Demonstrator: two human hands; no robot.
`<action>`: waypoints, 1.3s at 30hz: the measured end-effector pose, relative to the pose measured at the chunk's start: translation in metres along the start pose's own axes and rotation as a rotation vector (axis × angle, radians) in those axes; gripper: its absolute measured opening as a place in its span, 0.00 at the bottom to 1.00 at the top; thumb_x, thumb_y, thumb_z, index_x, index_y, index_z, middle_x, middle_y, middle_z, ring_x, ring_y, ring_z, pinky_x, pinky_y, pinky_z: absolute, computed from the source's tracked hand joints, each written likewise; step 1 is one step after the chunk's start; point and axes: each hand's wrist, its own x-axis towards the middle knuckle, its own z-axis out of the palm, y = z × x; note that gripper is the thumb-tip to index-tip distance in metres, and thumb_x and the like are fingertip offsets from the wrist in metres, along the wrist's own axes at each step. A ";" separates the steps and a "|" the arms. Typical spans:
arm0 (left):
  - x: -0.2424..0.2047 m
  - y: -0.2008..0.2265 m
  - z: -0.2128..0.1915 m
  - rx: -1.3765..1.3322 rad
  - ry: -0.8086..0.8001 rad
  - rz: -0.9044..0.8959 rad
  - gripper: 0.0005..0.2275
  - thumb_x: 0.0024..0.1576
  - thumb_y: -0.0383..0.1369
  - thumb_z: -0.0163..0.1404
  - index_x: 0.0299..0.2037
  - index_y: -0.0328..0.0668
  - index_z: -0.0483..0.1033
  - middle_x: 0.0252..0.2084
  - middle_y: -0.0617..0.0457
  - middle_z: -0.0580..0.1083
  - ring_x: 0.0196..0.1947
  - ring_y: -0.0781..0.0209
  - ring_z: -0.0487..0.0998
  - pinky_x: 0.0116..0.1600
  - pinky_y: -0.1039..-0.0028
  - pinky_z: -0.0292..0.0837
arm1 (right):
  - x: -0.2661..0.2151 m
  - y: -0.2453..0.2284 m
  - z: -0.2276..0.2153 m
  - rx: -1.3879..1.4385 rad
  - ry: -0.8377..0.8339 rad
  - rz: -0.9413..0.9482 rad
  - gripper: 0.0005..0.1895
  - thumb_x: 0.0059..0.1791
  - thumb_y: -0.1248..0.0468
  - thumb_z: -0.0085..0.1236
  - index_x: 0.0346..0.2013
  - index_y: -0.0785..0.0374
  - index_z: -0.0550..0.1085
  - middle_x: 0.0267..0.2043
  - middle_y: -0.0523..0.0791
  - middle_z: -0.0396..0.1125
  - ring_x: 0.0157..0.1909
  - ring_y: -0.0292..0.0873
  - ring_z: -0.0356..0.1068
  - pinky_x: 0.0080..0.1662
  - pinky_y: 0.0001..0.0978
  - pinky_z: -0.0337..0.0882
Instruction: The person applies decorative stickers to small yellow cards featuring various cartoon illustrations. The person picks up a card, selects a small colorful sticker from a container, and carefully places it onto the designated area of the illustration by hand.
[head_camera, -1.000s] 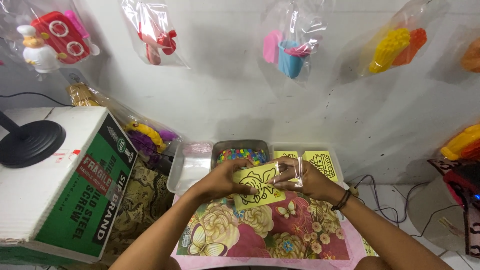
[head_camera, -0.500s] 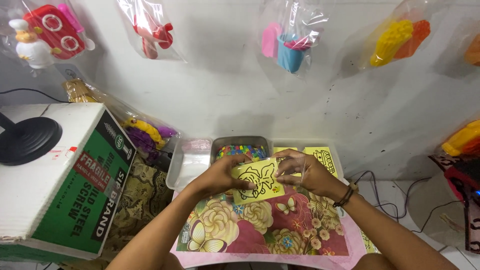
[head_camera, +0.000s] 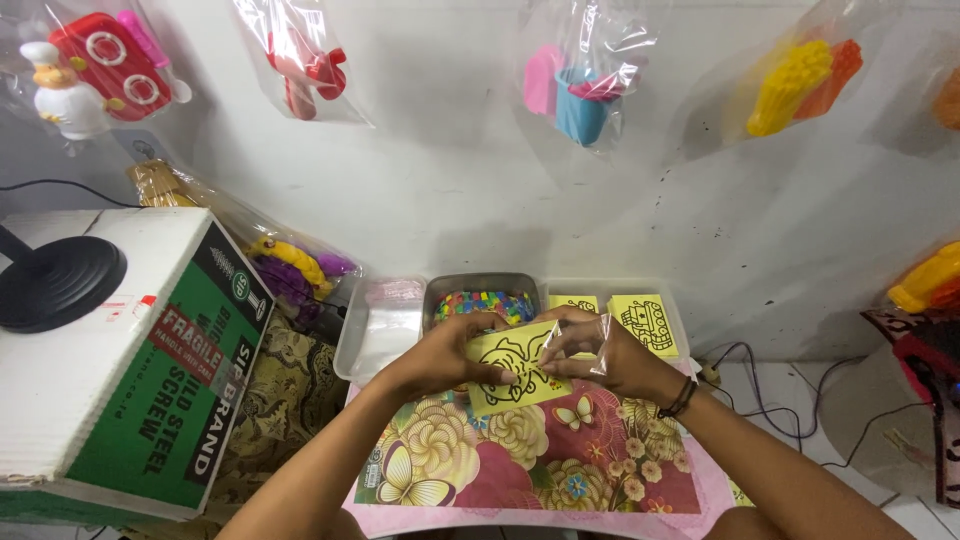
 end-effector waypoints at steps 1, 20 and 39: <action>0.000 0.001 0.000 0.001 0.001 0.002 0.19 0.44 0.20 0.66 0.47 0.29 0.77 0.38 0.38 0.77 0.34 0.49 0.79 0.38 0.70 0.79 | 0.001 -0.006 0.001 -0.001 0.000 -0.002 0.05 0.44 0.70 0.69 0.33 0.66 0.82 0.61 0.56 0.66 0.49 0.55 0.77 0.51 0.47 0.78; 0.003 -0.006 -0.006 0.019 0.018 0.024 0.21 0.46 0.22 0.66 0.50 0.31 0.77 0.37 0.39 0.78 0.33 0.51 0.79 0.39 0.69 0.79 | -0.002 -0.024 0.002 0.115 -0.044 0.187 0.36 0.54 0.42 0.35 0.59 0.70 0.69 0.56 0.61 0.71 0.55 0.61 0.72 0.47 0.48 0.77; 0.004 -0.004 -0.006 0.056 0.053 0.045 0.20 0.44 0.23 0.67 0.48 0.32 0.78 0.33 0.42 0.78 0.29 0.55 0.77 0.36 0.72 0.74 | -0.009 -0.071 0.007 0.015 -0.083 0.232 0.44 0.54 0.40 0.16 0.56 0.66 0.76 0.54 0.58 0.75 0.73 0.66 0.51 0.70 0.65 0.42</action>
